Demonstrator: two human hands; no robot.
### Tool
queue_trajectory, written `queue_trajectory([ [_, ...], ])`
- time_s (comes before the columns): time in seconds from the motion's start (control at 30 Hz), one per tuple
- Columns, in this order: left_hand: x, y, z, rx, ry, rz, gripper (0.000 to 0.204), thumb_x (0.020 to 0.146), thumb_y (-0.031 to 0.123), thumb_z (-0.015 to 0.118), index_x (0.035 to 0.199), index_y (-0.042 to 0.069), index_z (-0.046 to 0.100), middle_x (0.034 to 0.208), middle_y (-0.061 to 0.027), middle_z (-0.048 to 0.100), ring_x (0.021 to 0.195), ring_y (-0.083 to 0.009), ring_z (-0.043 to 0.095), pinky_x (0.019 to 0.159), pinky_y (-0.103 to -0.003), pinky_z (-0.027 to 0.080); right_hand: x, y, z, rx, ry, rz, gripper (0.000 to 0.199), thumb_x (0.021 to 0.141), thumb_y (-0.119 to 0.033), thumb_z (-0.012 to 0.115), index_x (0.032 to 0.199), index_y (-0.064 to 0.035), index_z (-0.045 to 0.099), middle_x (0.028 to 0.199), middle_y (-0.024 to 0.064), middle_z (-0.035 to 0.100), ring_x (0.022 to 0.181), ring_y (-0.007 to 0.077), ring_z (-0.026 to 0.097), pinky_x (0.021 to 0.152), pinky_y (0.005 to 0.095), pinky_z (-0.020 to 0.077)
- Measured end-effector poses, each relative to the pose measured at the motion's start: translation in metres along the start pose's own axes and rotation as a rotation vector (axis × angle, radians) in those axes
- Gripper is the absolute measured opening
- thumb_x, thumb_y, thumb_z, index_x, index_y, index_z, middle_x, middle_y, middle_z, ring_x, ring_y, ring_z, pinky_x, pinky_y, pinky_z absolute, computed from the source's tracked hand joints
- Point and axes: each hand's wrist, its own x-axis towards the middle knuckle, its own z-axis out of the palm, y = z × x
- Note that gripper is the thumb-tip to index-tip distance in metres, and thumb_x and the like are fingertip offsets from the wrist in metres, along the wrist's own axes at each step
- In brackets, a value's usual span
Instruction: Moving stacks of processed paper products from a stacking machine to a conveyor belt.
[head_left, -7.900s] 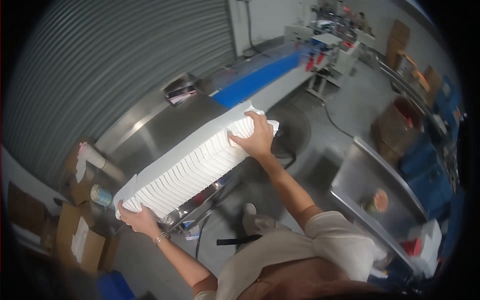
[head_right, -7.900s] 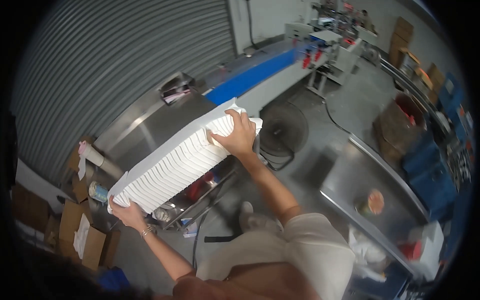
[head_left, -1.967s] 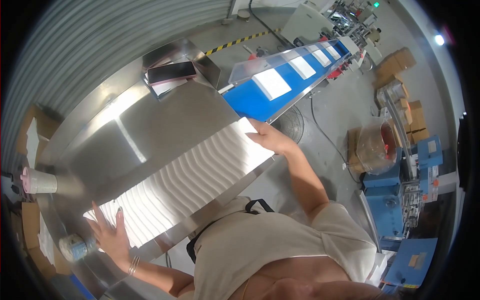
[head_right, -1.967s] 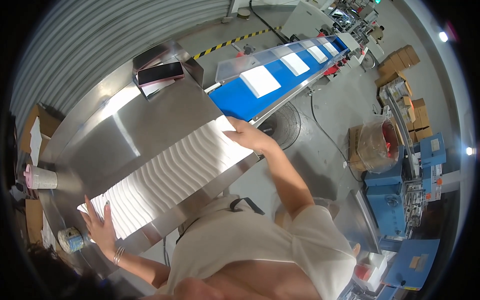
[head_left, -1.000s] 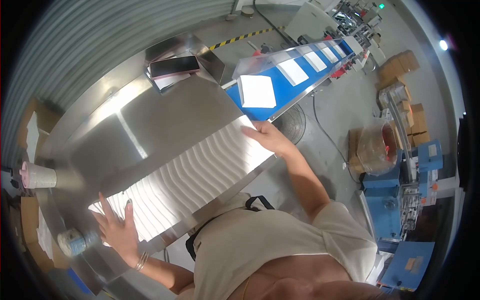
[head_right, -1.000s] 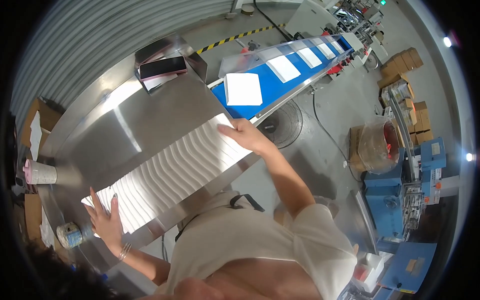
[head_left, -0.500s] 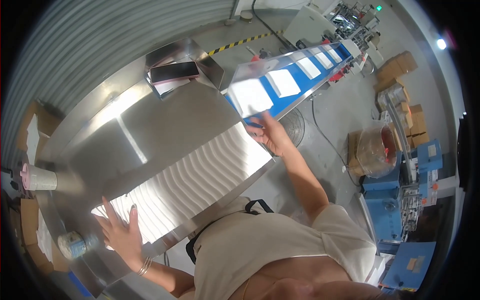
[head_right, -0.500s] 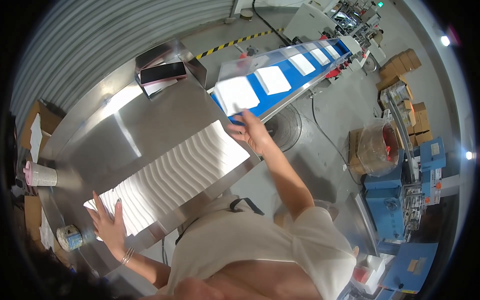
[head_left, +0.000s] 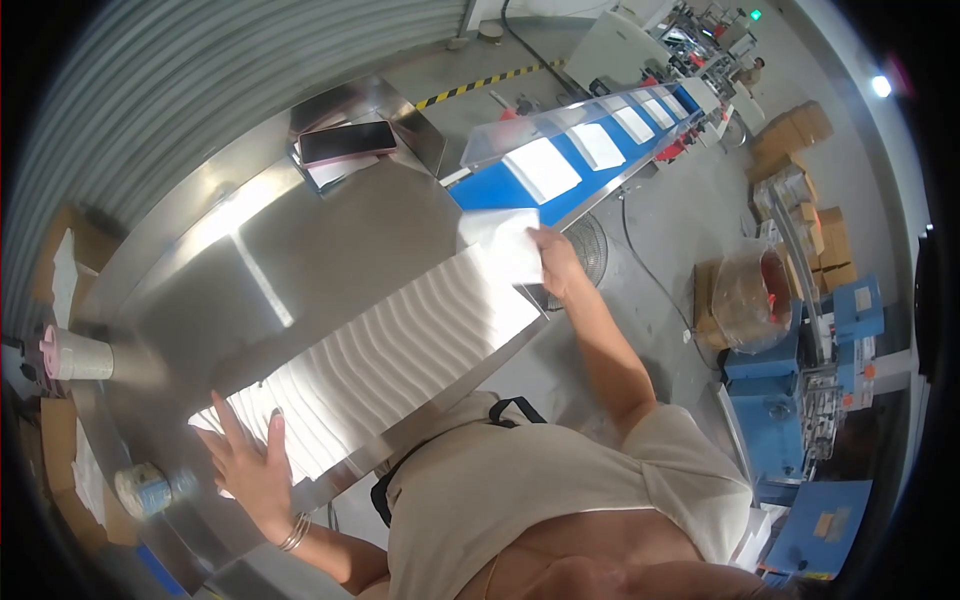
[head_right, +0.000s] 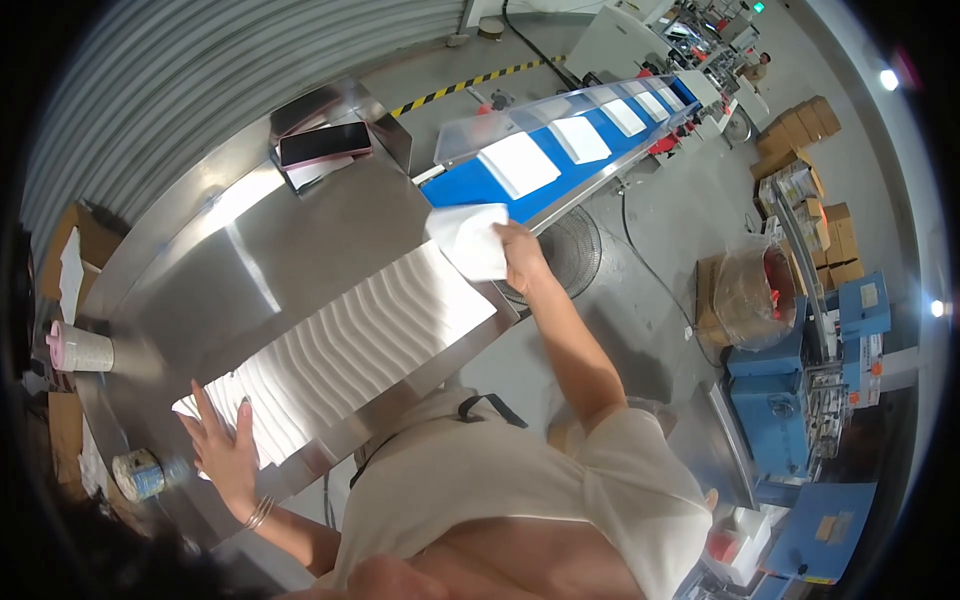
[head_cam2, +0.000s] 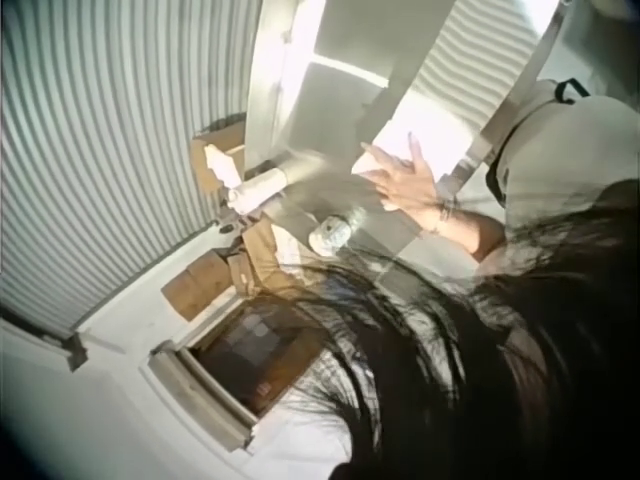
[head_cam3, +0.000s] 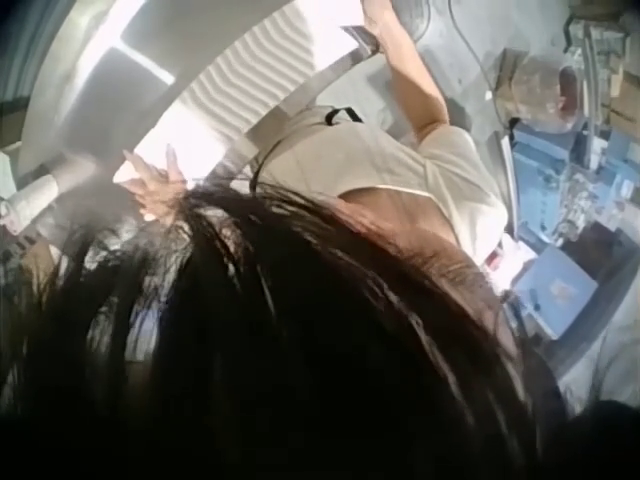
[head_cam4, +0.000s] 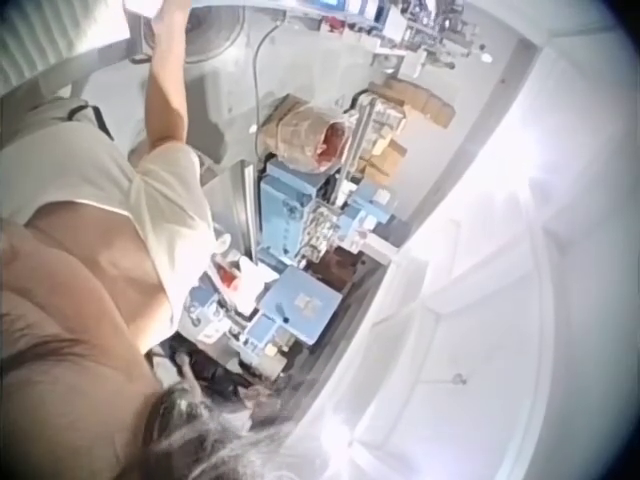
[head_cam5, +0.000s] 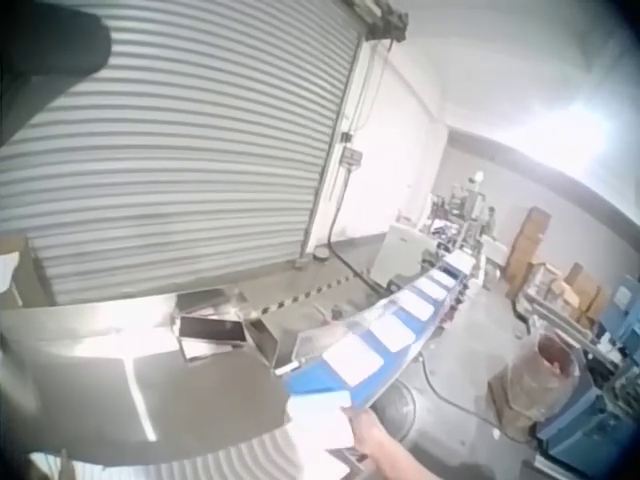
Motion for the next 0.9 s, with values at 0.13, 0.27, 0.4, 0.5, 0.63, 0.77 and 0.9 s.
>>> queue_trajectory([
  [0.13, -0.002, 0.003, -0.001, -0.001, -0.029, 0.019, 0.074, 0.073, 0.057, 0.049, 0.133, 0.024, 0.022, 0.134, -0.0270, 0.017, 0.118, -0.0406, 0.030, 0.092, -0.054, 0.025, -0.027, -0.003, 0.035, -0.038, 0.111, -0.111, 0.041, 0.088, -0.026, 0.040, 0.117, 0.0038, 0.036, 0.102, 0.0117, 0.055, 0.078, 0.0144, 0.057, 0.063, 0.0235, 0.0496],
  [0.27, -0.003, 0.006, -0.003, -0.004, -0.046, 0.009, 0.074, 0.073, 0.057, 0.049, 0.133, 0.024, 0.021, 0.134, -0.0269, 0.017, 0.119, -0.0408, 0.030, 0.092, -0.054, 0.025, -0.039, -0.015, 0.045, -1.074, -0.263, -0.130, 0.036, 0.087, -0.026, 0.047, 0.104, 0.0045, 0.052, 0.086, 0.0017, 0.056, 0.063, 0.0030, 0.038, 0.048, 0.0166, 0.0307],
  [0.4, -0.003, 0.008, 0.001, -0.013, -0.049, 0.010, 0.074, 0.073, 0.057, 0.049, 0.133, 0.024, 0.021, 0.134, -0.0261, 0.017, 0.119, -0.0406, 0.029, 0.092, -0.054, 0.024, -0.032, -0.003, 0.033, -0.787, -0.183, -0.213, 0.032, 0.084, -0.017, 0.050, 0.104, 0.0068, 0.051, 0.083, 0.0036, 0.057, 0.069, 0.0081, 0.049, 0.059, 0.0187, 0.0409],
  [0.5, -0.006, 0.008, 0.000, -0.014, -0.047, 0.015, 0.074, 0.073, 0.057, 0.049, 0.133, 0.024, 0.021, 0.135, -0.0255, 0.016, 0.120, -0.0404, 0.028, 0.092, -0.054, 0.024, -0.033, 0.005, 0.030, -0.982, -0.206, -0.682, 0.024, 0.086, -0.017, 0.047, 0.094, 0.0059, 0.050, 0.080, 0.0076, 0.056, 0.072, 0.0122, 0.054, 0.067, 0.0235, 0.0431],
  [0.63, -0.007, 0.008, -0.002, -0.015, -0.045, 0.042, 0.074, 0.073, 0.056, 0.050, 0.133, 0.023, 0.021, 0.134, -0.0264, 0.016, 0.120, -0.0406, 0.028, 0.093, -0.054, 0.023, -0.007, 0.003, 0.013, -0.005, 0.074, -0.114, 0.034, 0.087, -0.014, 0.041, 0.115, 0.0057, 0.038, 0.099, 0.0148, 0.054, 0.085, 0.0224, 0.058, 0.069, 0.0333, 0.0513],
  [0.77, -0.011, 0.011, -0.003, -0.036, -0.073, 0.089, 0.074, 0.073, 0.054, 0.051, 0.133, 0.022, 0.022, 0.133, -0.0281, 0.017, 0.119, -0.0414, 0.028, 0.094, -0.051, 0.024, -0.022, 0.002, 0.024, -0.032, 0.075, -0.065, 0.040, 0.088, -0.028, 0.043, 0.114, 0.0018, 0.039, 0.096, 0.0113, 0.055, 0.085, 0.0171, 0.056, 0.067, 0.0265, 0.0503],
  [0.9, -0.013, 0.012, -0.005, -0.044, -0.074, 0.101, 0.074, 0.073, 0.054, 0.052, 0.133, 0.021, 0.023, 0.132, -0.0290, 0.018, 0.119, -0.0419, 0.028, 0.094, -0.050, 0.024, -0.040, -0.013, 0.046, -1.037, -0.317, -0.053, 0.040, 0.086, -0.028, 0.048, 0.113, 0.0018, 0.048, 0.101, 0.0061, 0.056, 0.083, 0.0064, 0.047, 0.064, 0.0171, 0.0397],
])
